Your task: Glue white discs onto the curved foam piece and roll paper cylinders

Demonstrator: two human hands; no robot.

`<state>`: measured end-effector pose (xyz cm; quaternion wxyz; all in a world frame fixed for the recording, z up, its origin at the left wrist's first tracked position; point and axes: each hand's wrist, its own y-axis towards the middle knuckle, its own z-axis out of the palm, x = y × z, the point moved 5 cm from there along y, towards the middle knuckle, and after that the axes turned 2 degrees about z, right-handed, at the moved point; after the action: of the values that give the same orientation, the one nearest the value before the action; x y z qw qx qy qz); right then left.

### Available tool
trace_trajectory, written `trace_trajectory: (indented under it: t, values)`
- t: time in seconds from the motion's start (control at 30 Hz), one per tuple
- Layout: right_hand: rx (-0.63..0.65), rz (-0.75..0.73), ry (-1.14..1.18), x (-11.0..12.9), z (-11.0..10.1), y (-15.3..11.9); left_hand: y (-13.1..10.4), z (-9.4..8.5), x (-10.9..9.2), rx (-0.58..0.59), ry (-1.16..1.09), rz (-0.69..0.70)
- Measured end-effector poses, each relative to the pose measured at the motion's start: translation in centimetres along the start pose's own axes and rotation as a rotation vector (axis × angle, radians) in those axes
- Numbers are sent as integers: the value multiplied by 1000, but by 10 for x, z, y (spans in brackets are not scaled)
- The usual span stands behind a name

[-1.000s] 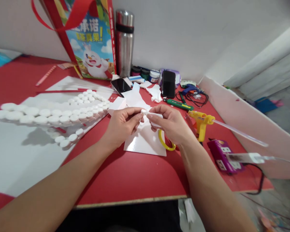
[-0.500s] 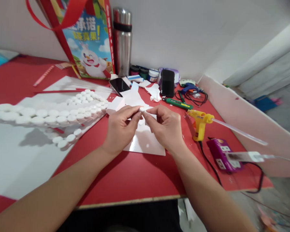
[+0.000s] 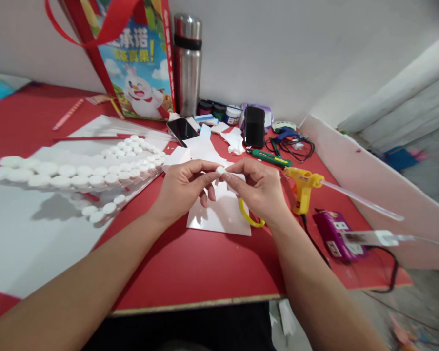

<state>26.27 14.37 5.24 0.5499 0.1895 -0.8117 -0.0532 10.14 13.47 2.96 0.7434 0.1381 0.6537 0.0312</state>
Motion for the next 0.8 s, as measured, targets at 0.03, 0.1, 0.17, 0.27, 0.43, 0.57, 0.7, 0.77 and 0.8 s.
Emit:
trace_trajectory:
  t: [0.03, 0.1, 0.17, 0.27, 0.43, 0.57, 0.7, 0.77, 0.8]
  values:
    - [12, 6, -3, 0, 0, 0, 1, 1, 0, 30, -7, -23]
    - [20, 18, -25, 1, 2, 0, 1, 2, 0, 56, 14, -32]
    - [17, 53, 10, 2, 4, 1, 1, 1, -2, 37, 57, -1]
    - [42, 251, 285, -5, 8, 4, 1, -1, -5, -22, 149, 65]
    - [185, 634, 702, -22, 17, 4, 2, -7, -6, -49, 276, 104]
    - [322, 706, 838, -19, 22, 2, 3, -7, -11, -16, 387, 224]
    - [367, 781, 943, -16, 25, -1, 2, -3, -15, 19, 419, 309]
    - [385, 817, 998, -16, 27, -2, 2, -2, -16, 20, 425, 304]
    - [395, 825, 1025, -16, 27, -2, 1, -2, -16, 21, 423, 294]
